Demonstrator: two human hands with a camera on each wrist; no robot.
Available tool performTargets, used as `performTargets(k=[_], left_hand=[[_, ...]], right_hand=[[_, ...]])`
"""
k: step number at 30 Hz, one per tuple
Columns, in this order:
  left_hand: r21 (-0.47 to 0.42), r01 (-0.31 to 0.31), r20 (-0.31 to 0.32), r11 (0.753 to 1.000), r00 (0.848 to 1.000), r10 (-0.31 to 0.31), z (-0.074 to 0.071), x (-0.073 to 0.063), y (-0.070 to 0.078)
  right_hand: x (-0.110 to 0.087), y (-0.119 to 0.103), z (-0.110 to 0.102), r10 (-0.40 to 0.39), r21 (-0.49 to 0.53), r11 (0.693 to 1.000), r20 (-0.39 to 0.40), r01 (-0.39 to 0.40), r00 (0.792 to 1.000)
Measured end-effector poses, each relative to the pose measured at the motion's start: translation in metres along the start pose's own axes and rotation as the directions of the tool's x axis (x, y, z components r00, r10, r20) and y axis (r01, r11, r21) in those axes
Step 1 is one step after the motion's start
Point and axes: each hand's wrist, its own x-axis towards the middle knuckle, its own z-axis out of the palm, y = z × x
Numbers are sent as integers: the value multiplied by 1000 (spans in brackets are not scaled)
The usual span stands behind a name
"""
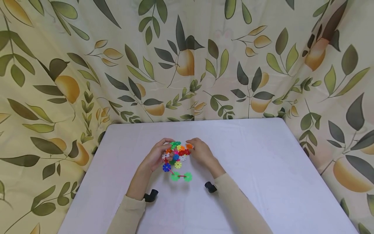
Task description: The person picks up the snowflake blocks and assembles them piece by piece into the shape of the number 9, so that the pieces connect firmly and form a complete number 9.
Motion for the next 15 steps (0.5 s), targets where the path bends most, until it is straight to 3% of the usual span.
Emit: performTargets(k=[7,15], left_hand=[[36,-12,31,999,999,11,0,-2,3],[-9,-8,69,1000,998,9,-2,-3,2]], right_hand=[[3,1,5,10,-77,997,-25,-12,1000],[0,5,3,108,-7,994,-66,-109,992]])
